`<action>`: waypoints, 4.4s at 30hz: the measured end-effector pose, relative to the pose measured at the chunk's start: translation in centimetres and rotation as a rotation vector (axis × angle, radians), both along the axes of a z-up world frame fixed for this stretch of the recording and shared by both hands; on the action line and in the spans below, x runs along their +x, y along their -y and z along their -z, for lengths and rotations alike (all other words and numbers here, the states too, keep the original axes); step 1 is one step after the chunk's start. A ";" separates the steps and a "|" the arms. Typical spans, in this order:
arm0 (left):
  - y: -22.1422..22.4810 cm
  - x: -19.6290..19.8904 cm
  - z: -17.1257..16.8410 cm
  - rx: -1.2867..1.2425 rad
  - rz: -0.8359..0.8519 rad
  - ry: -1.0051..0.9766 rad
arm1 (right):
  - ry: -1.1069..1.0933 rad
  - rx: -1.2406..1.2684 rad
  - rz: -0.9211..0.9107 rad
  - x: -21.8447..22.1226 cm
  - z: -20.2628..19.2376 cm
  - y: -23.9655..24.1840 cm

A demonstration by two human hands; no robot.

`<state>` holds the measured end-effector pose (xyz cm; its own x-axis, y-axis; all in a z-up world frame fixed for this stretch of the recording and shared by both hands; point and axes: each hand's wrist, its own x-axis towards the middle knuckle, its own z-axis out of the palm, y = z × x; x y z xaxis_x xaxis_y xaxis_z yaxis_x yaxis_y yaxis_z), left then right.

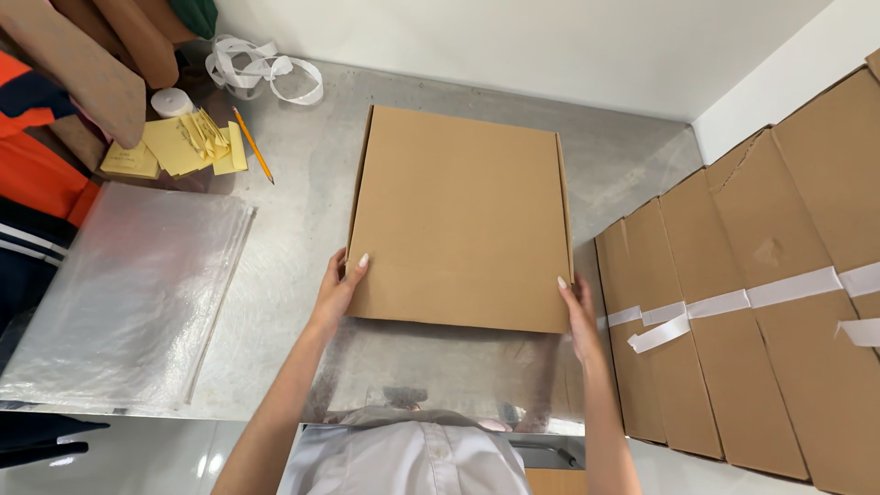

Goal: The person writes on a yellow sticky note with a pencil and places it on a cardboard box. They then pack a folded pair of jeans into a clear plastic bag, place the bagged jeans into a cardboard box, close the box, and tie it with a white ribbon.

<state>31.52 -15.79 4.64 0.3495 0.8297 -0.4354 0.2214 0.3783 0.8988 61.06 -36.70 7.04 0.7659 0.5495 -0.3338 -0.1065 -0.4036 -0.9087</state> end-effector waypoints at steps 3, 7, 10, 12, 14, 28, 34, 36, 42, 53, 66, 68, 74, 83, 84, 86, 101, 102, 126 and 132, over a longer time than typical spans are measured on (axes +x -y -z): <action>0.3 0.3 -0.3 0.002 0.008 -0.035 | 0.038 -0.012 0.043 -1.9 -0.6 -0.3; 0.4 0.4 -1.1 -0.002 0.010 -0.023 | 0.047 0.021 0.063 -1.8 -0.2 -0.5; 0.3 0.4 -0.7 -0.010 0.005 -0.037 | 0.041 -0.119 0.031 -0.8 0.0 -0.2; 0.5 0.6 -0.8 -0.013 -0.006 -0.048 | 0.089 -0.240 -0.013 0.7 1.5 0.3; 0.6 0.7 -1.1 -0.016 -0.004 -0.052 | 0.105 -0.269 -0.026 3.8 5.8 1.1; 1.1 0.6 2.8 0.467 0.043 -0.197 | 0.628 0.090 -0.057 -0.5 10.1 -0.9; -1.5 -0.8 10.6 0.849 0.161 -0.498 | 1.102 0.031 0.073 4.2 17.5 -1.4; -2.2 -0.8 12.0 0.890 0.178 -0.490 | 1.065 0.078 0.011 4.5 16.2 -1.4; -0.3 -0.3 6.5 0.946 0.017 -0.262 | 1.026 0.420 -0.125 -3.1 4.7 -6.6; -5.5 -0.4 0.3 0.316 -0.280 0.208 | 0.060 0.636 -0.813 -21.5 -2.3 -21.5; -21.5 -5.7 -0.4 -0.165 -0.136 0.436 | 0.082 0.384 -0.686 -24.9 -0.3 -35.9; -27.4 -4.9 4.4 -0.105 -0.134 0.346 | 0.123 0.312 -0.603 -23.0 -0.1 -36.2; -41.9 0.8 12.1 0.437 0.047 -0.241 | 0.166 0.204 -0.393 -17.2 5.1 -37.2; -47.7 7.2 16.6 1.104 0.300 -0.952 | 0.119 0.250 -0.276 -15.7 5.4 -37.0; -48.2 7.3 17.4 1.199 0.191 -0.874 | 0.126 0.257 -0.270 -15.9 5.2 -36.9; -46.0 7.0 14.8 1.050 0.179 -0.594 | 0.122 0.241 -0.258 -15.8 5.8 -36.9; -12.7 5.5 9.6 0.001 0.294 0.588 | -0.982 0.738 0.204 -8.7 2.6 -28.8; -12.0 5.0 10.6 0.057 0.377 0.509 | -1.053 0.883 0.342 -6.4 3.8 -27.3; -13.0 -9.3 3.2 0.341 0.035 0.104 | -0.091 0.508 0.188 14.6 9.3 -2.4; -16.2 -14.0 6.4 1.004 -0.116 -0.926 | 0.175 0.179 0.111 14.7 8.6 -1.7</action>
<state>17.56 0.43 -1.75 0.1697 0.9283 0.3307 0.8975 -0.2843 0.3373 75.79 -34.99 -1.54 0.8621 0.4974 -0.0965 0.0236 -0.2296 -0.9730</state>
